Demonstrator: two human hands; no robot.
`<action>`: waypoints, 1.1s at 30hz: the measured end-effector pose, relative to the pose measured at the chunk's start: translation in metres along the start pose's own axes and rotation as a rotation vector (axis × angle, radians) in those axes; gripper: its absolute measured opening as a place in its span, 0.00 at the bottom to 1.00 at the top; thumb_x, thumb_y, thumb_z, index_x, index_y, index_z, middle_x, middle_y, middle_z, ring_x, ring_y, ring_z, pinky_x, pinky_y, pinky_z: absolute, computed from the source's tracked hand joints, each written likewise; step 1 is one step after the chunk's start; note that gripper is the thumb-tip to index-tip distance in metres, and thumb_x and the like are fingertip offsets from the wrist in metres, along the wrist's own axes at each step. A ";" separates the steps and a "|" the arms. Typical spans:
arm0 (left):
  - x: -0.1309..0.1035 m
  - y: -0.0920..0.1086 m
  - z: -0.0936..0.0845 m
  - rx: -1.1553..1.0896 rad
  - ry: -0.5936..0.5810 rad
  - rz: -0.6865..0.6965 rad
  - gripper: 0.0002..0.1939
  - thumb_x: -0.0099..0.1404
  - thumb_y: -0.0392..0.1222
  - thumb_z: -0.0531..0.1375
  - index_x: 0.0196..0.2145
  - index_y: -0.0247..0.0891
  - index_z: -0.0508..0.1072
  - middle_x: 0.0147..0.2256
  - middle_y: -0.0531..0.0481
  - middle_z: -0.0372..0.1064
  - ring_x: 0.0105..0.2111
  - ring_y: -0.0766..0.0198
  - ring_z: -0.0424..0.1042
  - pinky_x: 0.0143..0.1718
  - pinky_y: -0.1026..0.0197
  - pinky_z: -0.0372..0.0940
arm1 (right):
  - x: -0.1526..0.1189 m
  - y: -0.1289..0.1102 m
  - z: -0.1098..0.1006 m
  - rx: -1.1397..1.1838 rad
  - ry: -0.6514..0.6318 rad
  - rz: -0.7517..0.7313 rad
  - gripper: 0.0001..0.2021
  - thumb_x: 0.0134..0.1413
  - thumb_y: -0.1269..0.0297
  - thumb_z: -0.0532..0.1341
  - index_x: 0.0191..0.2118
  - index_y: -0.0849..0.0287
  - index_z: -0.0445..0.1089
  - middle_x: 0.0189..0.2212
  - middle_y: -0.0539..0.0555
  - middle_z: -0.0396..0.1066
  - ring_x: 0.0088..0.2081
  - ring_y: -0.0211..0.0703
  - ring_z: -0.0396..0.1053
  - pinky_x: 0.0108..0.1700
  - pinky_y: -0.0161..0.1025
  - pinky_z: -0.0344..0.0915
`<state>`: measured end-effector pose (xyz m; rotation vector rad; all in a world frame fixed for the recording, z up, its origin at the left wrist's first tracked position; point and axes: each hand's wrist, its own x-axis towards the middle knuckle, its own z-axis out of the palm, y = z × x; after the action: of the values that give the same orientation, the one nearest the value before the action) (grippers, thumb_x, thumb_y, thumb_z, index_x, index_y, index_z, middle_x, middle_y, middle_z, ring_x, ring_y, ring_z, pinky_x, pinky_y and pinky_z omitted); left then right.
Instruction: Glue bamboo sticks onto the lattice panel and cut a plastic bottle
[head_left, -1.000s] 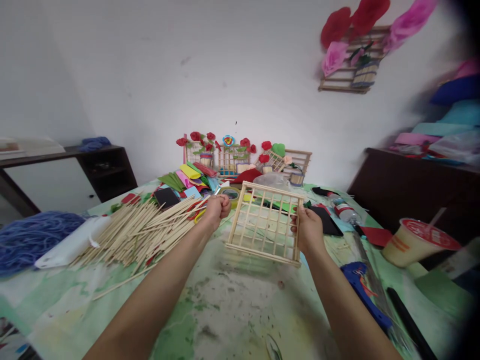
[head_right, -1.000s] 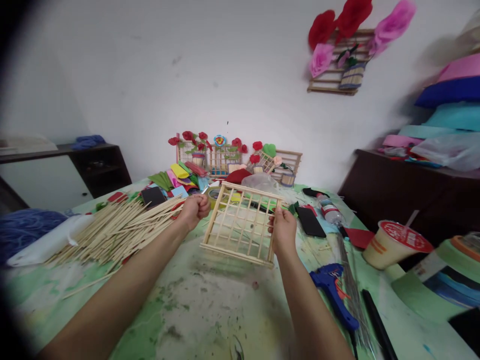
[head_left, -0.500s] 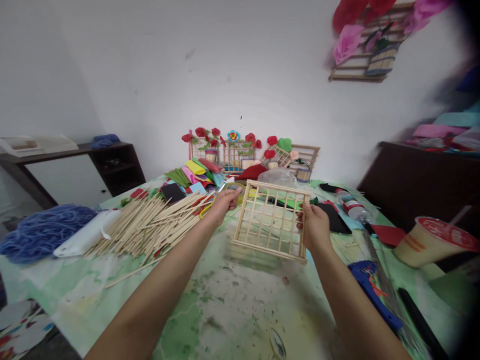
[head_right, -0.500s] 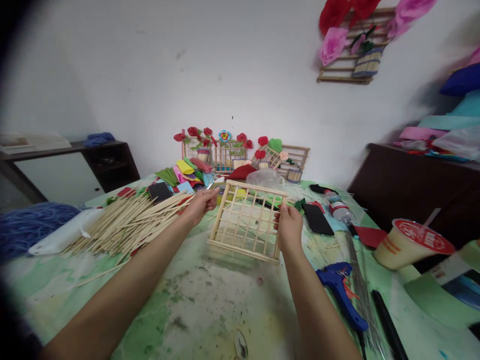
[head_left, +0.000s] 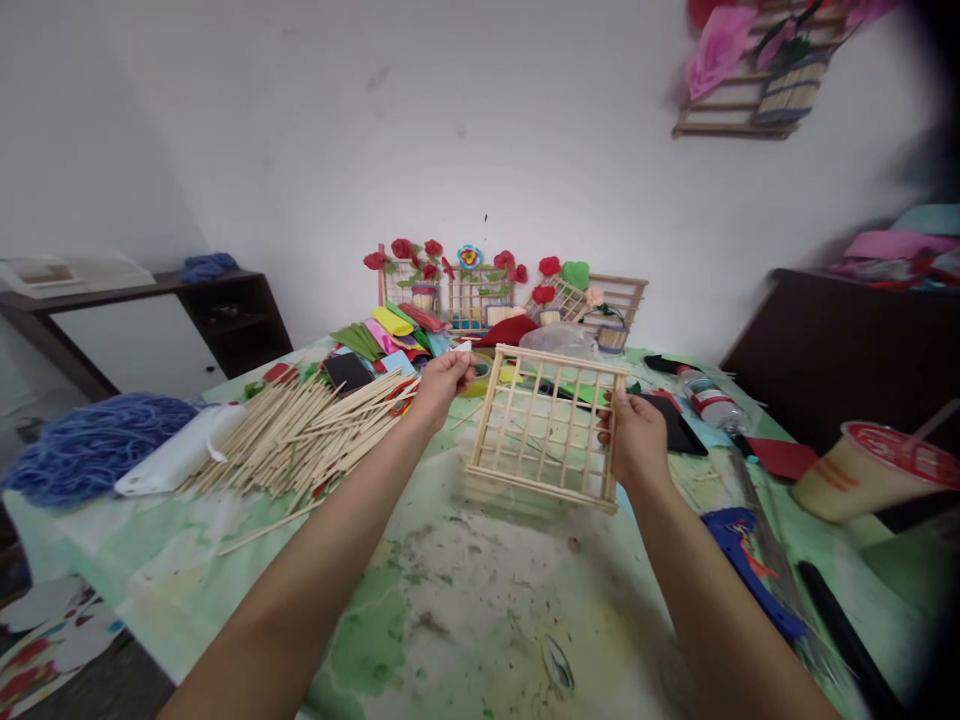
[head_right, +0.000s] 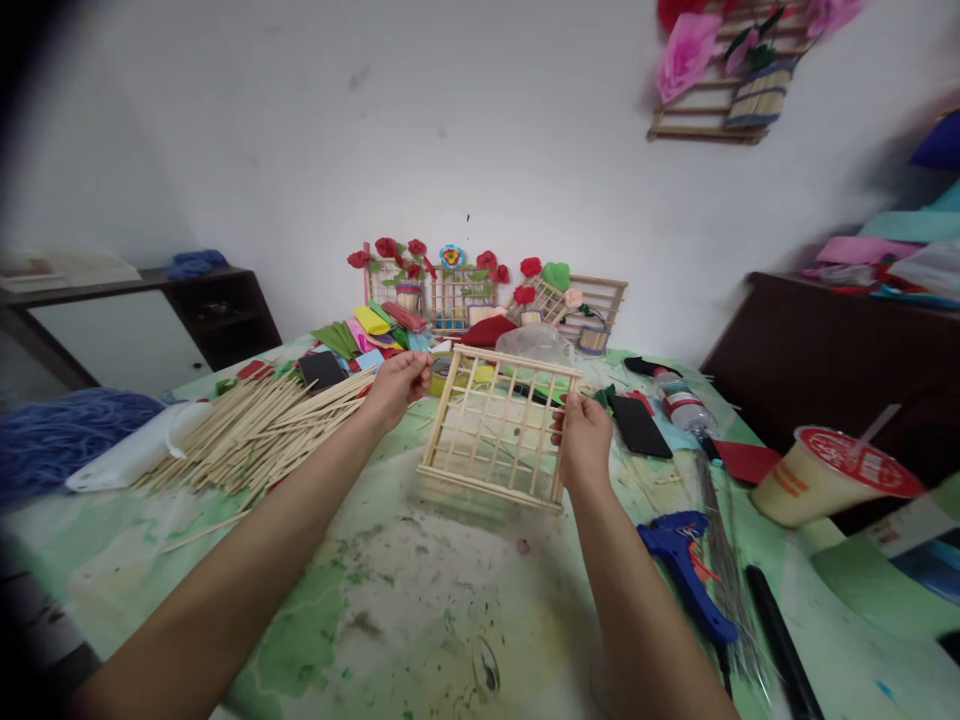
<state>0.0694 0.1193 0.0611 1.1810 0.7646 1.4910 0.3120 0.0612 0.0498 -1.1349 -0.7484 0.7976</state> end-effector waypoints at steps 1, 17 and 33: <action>0.000 0.000 0.000 -0.019 -0.003 -0.005 0.10 0.55 0.44 0.62 0.27 0.35 0.67 0.19 0.57 0.58 0.19 0.74 0.58 0.20 0.71 0.52 | 0.000 0.000 0.000 0.000 -0.005 -0.002 0.12 0.48 0.55 0.62 0.28 0.60 0.66 0.16 0.44 0.61 0.15 0.29 0.56 0.13 0.25 0.53; -0.006 -0.004 0.001 -0.114 -0.230 -0.132 0.11 0.43 0.33 0.67 0.25 0.33 0.70 0.22 0.54 0.66 0.20 0.73 0.63 0.22 0.70 0.57 | -0.014 -0.009 0.008 0.062 -0.207 0.155 0.12 0.45 0.56 0.64 0.27 0.60 0.66 0.16 0.45 0.60 0.15 0.29 0.55 0.14 0.26 0.52; -0.007 -0.005 0.006 -0.125 -0.223 -0.122 0.12 0.41 0.37 0.68 0.20 0.33 0.68 0.21 0.56 0.63 0.19 0.75 0.60 0.21 0.69 0.55 | -0.018 -0.006 0.011 0.046 -0.254 0.225 0.09 0.48 0.60 0.63 0.28 0.61 0.67 0.16 0.45 0.61 0.14 0.29 0.55 0.13 0.26 0.52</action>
<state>0.0766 0.1132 0.0567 1.1623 0.5730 1.2633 0.2944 0.0504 0.0561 -1.1007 -0.8158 1.1589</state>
